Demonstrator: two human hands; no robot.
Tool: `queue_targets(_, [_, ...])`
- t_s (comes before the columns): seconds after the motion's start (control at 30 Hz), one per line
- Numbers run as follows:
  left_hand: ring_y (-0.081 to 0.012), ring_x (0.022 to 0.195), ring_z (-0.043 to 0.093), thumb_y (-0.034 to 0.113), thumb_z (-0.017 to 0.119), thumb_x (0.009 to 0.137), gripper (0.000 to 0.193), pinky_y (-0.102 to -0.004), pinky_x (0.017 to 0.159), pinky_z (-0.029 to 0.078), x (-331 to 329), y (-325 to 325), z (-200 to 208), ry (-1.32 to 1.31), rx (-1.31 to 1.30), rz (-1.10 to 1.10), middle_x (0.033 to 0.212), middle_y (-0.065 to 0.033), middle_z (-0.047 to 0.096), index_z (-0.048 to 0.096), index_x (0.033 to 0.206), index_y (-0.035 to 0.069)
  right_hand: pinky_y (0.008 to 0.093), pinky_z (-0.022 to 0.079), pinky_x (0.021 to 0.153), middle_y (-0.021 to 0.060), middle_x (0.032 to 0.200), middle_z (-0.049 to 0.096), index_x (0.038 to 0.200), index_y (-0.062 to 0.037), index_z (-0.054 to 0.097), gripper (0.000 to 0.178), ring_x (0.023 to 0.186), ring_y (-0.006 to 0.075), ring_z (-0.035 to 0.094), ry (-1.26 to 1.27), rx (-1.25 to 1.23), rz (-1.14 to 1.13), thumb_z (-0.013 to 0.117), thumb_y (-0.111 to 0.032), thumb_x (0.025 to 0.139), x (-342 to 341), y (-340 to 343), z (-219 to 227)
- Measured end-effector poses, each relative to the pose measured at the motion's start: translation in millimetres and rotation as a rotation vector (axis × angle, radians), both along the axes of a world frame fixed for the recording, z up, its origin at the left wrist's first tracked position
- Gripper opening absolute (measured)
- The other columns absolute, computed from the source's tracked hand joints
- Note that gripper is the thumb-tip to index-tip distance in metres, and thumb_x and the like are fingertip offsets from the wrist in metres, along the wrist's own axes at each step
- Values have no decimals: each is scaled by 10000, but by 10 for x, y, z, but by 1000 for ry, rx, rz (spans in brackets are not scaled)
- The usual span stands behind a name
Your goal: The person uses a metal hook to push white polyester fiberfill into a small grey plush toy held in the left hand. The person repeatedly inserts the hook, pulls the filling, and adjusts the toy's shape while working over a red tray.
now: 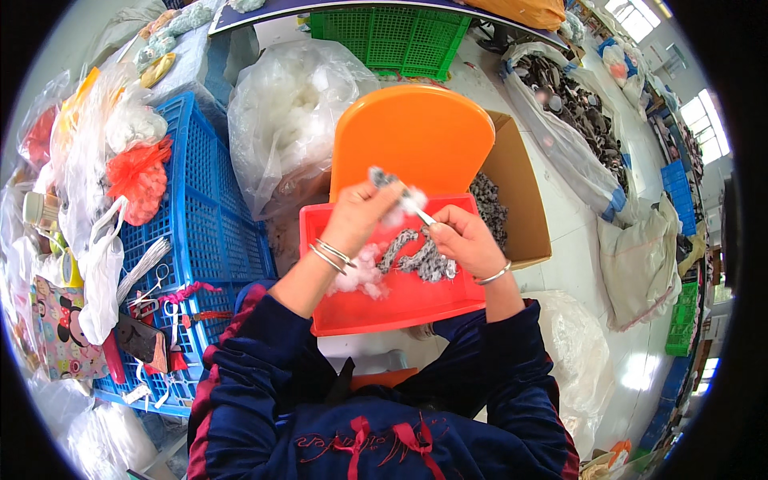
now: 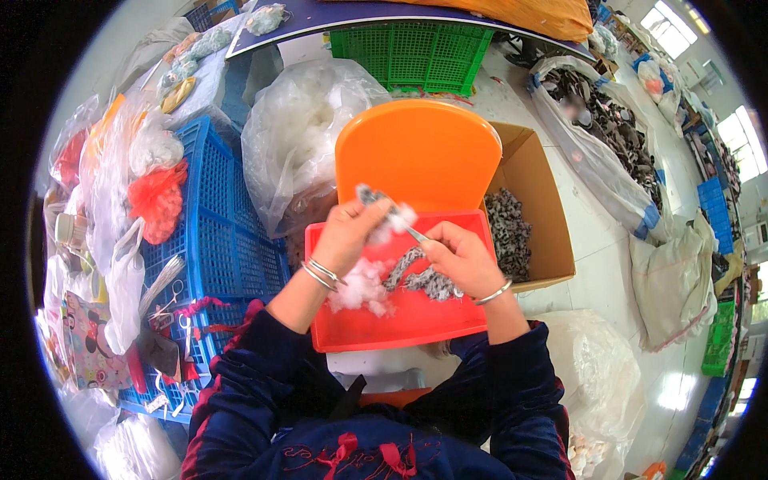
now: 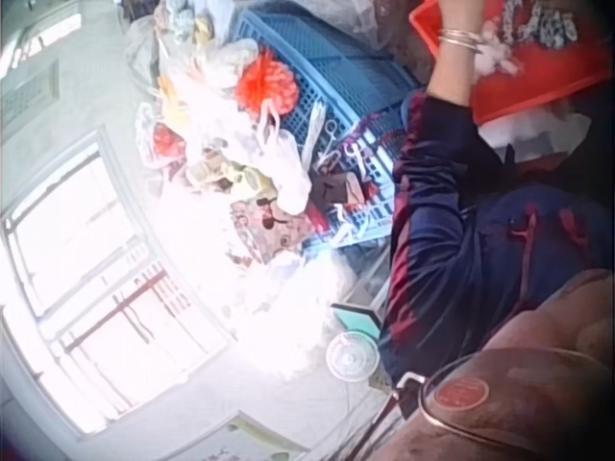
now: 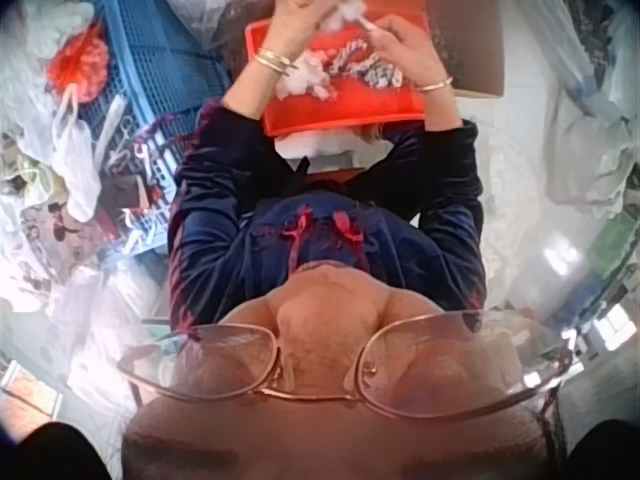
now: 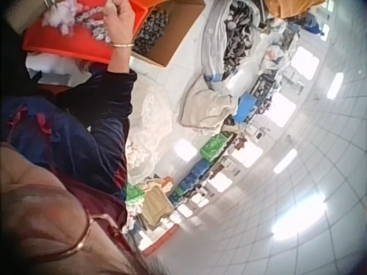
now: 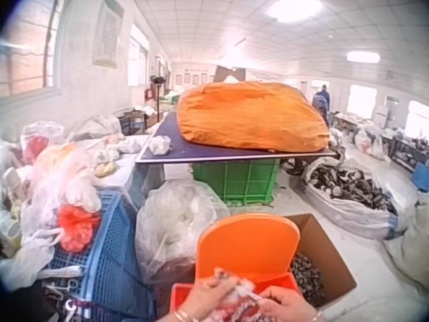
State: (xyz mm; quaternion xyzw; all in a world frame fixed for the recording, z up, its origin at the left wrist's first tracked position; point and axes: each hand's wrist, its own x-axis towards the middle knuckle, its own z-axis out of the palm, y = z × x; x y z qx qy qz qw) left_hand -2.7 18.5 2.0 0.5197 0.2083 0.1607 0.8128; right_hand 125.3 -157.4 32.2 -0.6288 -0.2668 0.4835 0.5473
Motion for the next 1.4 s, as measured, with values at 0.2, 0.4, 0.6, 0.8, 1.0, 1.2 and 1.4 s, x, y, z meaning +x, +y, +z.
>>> queue_targets(0.2, [-80,813,627,226,582,951,234,-241,746,496,-32,-46,38,16,132,-398,916,-34,702,692,973,20,169,294,476,-66,701,486,1020,-17,587,147,550,7,392,27,86,-98,597,-136,934,191,-6,40])
queue_targets(0.4, [-66,745,575,264,545,976,250,-229,694,468,24,-143,-107,73,215,-564,821,2,648,645,993,35,230,474,630,11,789,613,1002,5,615,117,668,72,562,-55,64,-43,612,-67,911,-8,169,31])
queue_targets(0.6, [-108,666,544,333,486,997,336,-244,627,451,8,-217,-43,53,-228,-520,739,-15,588,638,949,38,222,463,602,14,771,612,941,-3,607,70,652,66,564,11,100,-36,596,-69,922,17,135,47])
queue_targets(0.8, [-127,655,530,312,501,989,309,-255,616,443,31,-273,-65,57,-211,-508,729,-19,564,616,931,31,172,376,514,8,756,619,936,-23,604,91,605,41,531,81,159,-84,585,-112,942,-17,151,-5])
queue_targets(1.0, [-134,650,505,245,460,979,267,-258,658,426,0,-293,-9,1,-244,-591,712,-22,526,529,808,52,188,302,453,-49,644,511,901,-30,597,99,512,18,409,11,241,-325,588,-119,943,120,113,-97])
queue_targets(1.2, [-154,722,544,245,418,989,268,-273,702,436,-34,-286,-90,-5,-47,-733,763,-58,570,534,869,34,201,282,444,-54,587,422,866,-55,566,104,481,37,347,-59,291,-494,582,-119,946,325,52,-2])
queue_targets(1.4, [-156,736,530,235,392,1000,281,-300,710,440,21,-520,220,85,-434,-423,768,-63,565,559,1055,14,193,272,446,-67,617,432,884,-36,566,104,494,16,344,-34,315,-471,601,-117,939,204,100,-78])
